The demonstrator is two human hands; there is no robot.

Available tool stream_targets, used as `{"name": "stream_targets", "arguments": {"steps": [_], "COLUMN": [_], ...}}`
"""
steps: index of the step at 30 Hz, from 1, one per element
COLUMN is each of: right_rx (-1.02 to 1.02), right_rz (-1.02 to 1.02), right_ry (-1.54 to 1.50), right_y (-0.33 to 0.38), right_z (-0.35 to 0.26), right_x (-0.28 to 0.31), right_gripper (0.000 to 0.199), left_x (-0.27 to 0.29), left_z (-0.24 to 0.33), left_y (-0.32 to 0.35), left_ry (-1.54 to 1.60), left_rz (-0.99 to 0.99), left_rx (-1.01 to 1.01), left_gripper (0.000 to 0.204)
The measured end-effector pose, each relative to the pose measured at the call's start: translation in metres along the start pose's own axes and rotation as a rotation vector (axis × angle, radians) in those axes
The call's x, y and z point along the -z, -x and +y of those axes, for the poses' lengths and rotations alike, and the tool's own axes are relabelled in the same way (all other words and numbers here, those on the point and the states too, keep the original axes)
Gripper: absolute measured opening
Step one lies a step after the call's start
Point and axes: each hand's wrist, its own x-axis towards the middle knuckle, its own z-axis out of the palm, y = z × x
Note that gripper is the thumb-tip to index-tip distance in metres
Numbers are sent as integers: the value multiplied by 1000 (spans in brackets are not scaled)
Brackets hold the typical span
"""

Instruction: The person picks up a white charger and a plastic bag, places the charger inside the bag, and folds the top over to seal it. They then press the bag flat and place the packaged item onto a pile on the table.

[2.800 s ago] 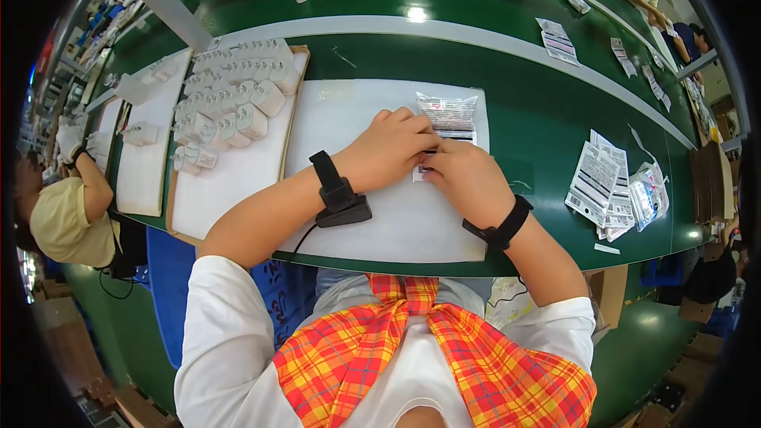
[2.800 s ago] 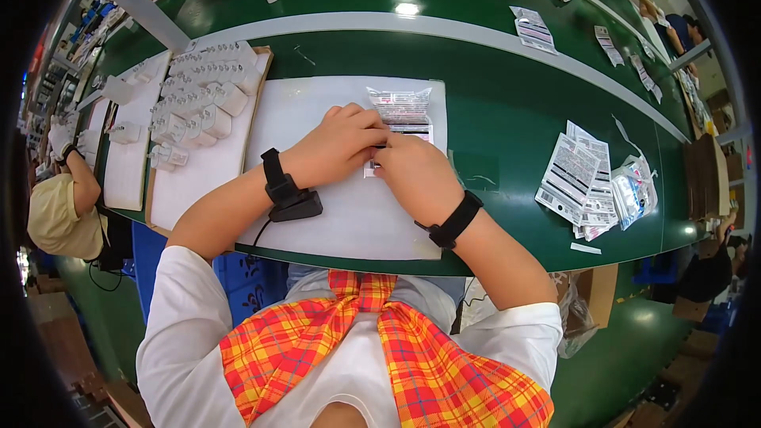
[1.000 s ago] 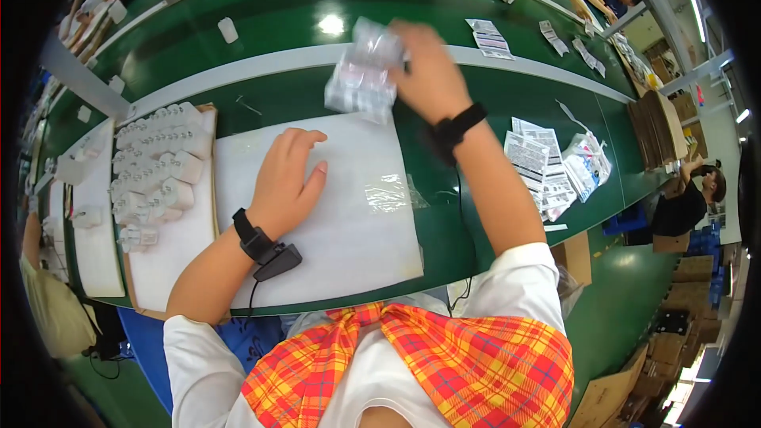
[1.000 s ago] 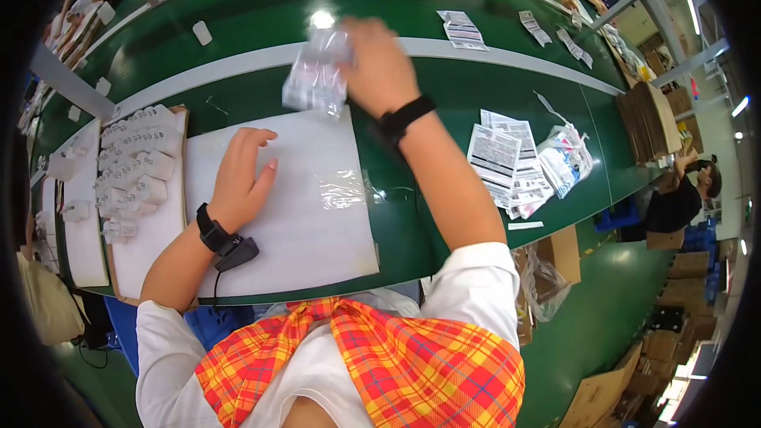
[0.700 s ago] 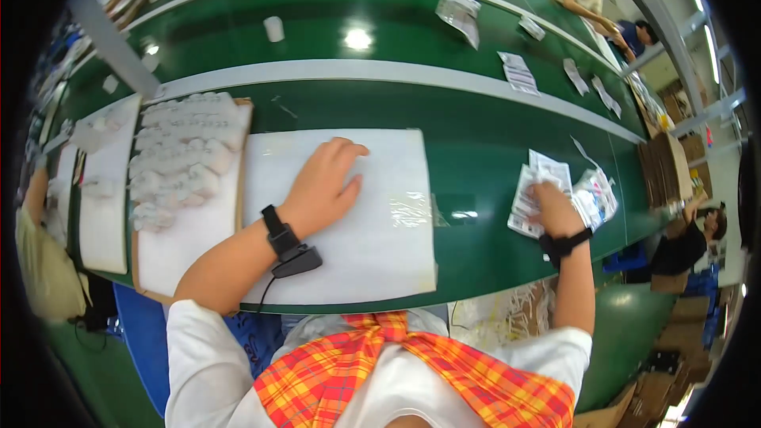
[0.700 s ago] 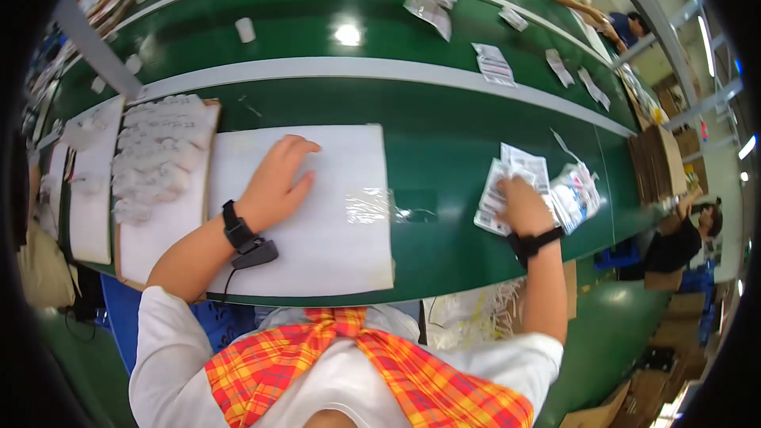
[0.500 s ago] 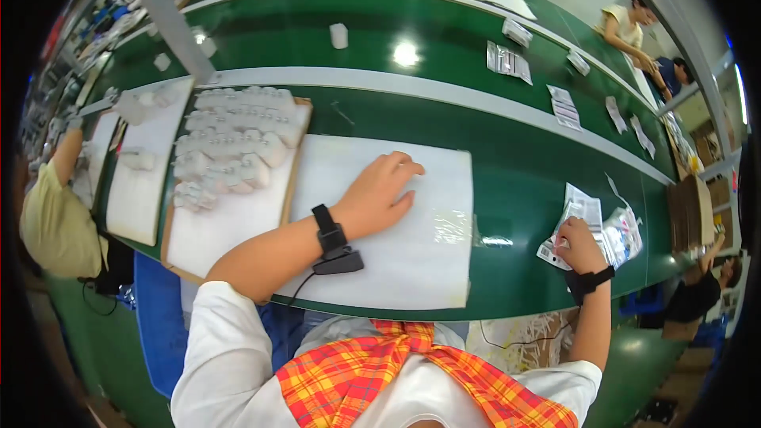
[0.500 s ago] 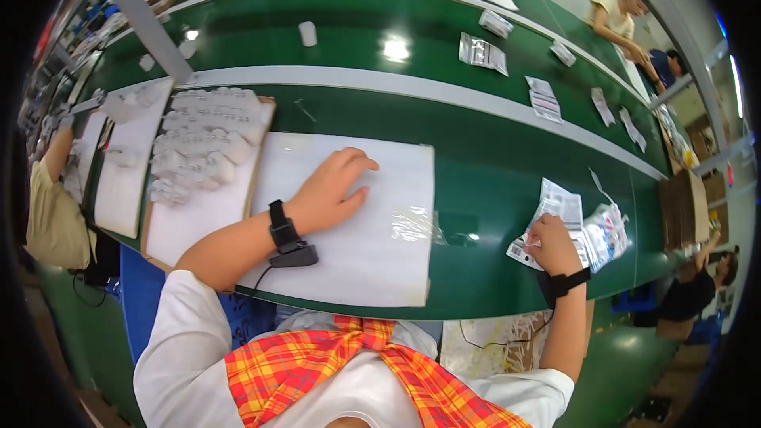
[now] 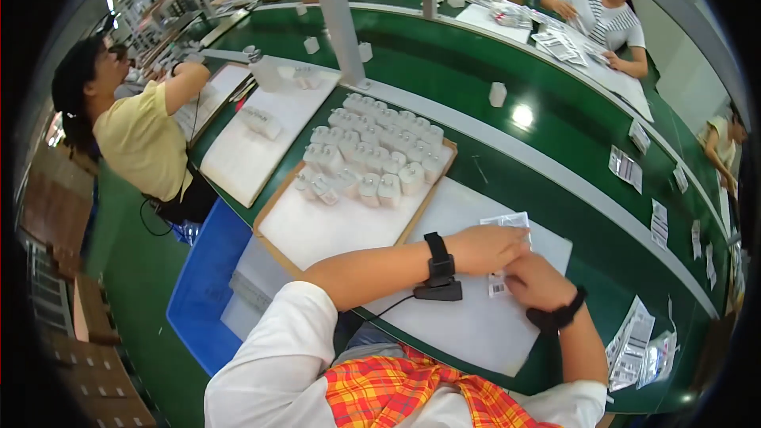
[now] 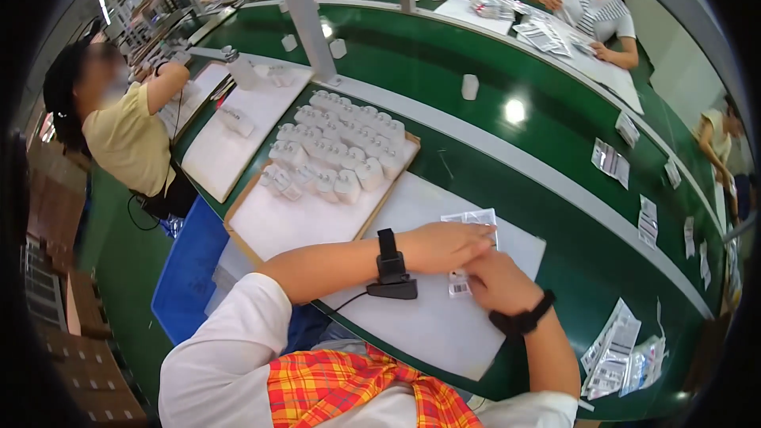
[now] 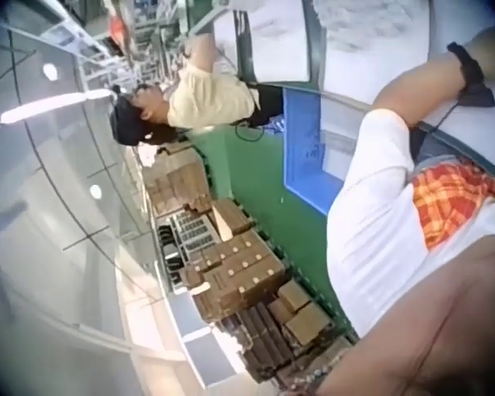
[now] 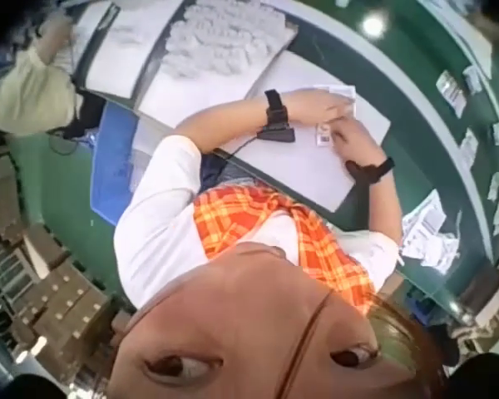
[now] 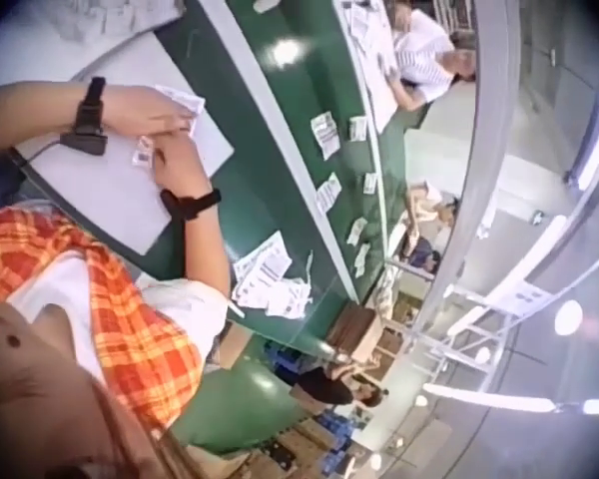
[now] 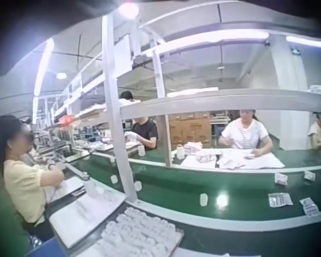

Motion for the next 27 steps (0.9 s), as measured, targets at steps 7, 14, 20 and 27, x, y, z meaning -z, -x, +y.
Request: {"name": "stream_targets", "arguments": {"steps": [7, 14, 20, 27], "right_rx": [-178, -240, -823, -562], "right_rz": [-162, 404, 865, 847], "right_ry": [225, -250, -266, -964], "right_y": [69, -116, -262, -232], "right_z": [-85, 44, 275, 163], "right_x": [3, 132, 119, 94], "right_gripper": [43, 55, 107, 70], "left_x": [-21, -32, -41, -29], "left_z": [-18, 0, -5, -7], "left_y": [16, 12, -6, 24], "left_ry": [-549, -552, -317, -498], "left_rz": [152, 157, 365, 315], "left_rx": [-295, -41, -330, -207], "left_gripper": [58, 54, 45, 47]}}
